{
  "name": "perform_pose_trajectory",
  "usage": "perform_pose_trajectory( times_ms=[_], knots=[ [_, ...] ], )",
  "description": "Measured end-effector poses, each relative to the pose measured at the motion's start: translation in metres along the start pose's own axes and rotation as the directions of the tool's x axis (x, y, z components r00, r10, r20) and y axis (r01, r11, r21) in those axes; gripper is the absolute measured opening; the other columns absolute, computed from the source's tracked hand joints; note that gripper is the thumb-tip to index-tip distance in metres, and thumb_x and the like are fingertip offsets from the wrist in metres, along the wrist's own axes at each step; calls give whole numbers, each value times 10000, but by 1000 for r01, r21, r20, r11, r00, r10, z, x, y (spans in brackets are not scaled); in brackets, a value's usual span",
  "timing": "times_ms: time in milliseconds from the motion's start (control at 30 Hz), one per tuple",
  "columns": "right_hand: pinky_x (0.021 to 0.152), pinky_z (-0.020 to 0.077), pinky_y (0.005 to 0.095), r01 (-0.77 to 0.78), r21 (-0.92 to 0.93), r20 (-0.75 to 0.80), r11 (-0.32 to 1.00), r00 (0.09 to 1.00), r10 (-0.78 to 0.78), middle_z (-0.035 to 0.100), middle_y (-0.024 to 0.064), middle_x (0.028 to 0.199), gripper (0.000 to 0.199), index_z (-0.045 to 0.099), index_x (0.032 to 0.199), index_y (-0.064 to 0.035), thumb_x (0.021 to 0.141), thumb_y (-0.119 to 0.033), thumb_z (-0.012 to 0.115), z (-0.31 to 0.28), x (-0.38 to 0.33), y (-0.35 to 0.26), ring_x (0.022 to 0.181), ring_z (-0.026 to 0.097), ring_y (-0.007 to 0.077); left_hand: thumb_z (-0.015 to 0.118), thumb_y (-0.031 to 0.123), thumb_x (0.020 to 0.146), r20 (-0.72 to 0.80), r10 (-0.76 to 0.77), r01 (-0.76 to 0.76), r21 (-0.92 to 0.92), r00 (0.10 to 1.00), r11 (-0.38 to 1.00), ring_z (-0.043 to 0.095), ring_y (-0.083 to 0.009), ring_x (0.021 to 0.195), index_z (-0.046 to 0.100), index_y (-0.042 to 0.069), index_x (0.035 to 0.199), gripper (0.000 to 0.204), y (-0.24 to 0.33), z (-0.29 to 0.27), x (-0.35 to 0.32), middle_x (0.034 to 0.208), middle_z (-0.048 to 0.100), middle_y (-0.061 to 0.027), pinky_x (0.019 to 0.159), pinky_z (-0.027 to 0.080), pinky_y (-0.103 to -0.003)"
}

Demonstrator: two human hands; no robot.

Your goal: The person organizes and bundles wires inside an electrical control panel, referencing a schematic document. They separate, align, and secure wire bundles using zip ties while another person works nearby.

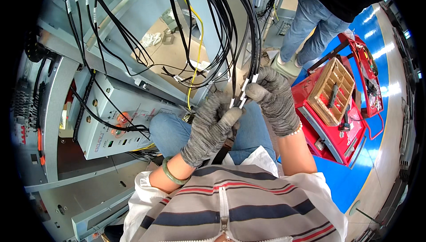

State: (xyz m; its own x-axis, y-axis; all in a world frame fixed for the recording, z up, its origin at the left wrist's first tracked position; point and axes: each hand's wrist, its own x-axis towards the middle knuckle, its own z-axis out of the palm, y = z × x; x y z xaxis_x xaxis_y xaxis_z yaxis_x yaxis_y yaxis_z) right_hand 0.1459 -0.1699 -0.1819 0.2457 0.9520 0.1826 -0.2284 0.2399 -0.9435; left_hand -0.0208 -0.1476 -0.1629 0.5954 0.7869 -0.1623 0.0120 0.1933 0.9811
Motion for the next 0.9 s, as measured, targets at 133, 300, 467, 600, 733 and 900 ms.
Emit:
perform_pose_trajectory(
  times_ms=[133,300,467,600,733,900],
  knots=[
    [569,487,199,-94,262,33,961,996,88,639,59,799,133,604,904,-12,800,-84,644,4,-2,2,708,597,99,618,173,848,-123,-4,-17,-169,992,985,490,-49,538,556,52,971,184,-5,0,-4,686,567,2,482,407,-197],
    [527,475,181,-209,424,113,881,978,178,642,70,797,183,607,899,-10,802,-157,657,5,0,7,631,593,91,612,288,853,-83,-91,65,-275,992,959,451,-54,433,547,83,945,234,-4,-5,-7,654,560,-10,375,332,-173],
    [493,459,170,-213,393,105,895,977,186,642,74,777,236,609,892,-14,814,-232,654,6,-1,11,574,585,86,595,316,863,-70,-55,39,-219,996,975,457,-70,436,536,75,934,258,-2,-8,-8,647,563,-27,376,326,-177],
    [486,451,161,-201,330,-5,922,977,215,641,63,762,266,602,884,-16,835,-275,634,12,-4,12,567,582,78,583,316,871,-168,-53,7,-265,984,964,451,-73,437,536,61,964,276,-2,-5,-9,647,568,-30,382,313,-178],
    [430,401,167,-247,163,-13,955,967,253,630,48,742,292,590,909,-24,862,-313,594,17,-4,4,512,526,56,583,322,870,-193,-54,0,-269,980,963,442,-70,441,534,57,980,291,-4,-7,-10,651,570,-29,395,313,-175],
    [425,364,160,-214,277,-34,937,972,232,579,9,693,322,584,906,-29,884,-348,544,18,-9,15,491,472,43,585,327,868,-190,-43,-8,-260,981,965,443,-65,441,539,60,969,290,-5,-8,-8,653,569,-25,391,314,-174]
  ],
)
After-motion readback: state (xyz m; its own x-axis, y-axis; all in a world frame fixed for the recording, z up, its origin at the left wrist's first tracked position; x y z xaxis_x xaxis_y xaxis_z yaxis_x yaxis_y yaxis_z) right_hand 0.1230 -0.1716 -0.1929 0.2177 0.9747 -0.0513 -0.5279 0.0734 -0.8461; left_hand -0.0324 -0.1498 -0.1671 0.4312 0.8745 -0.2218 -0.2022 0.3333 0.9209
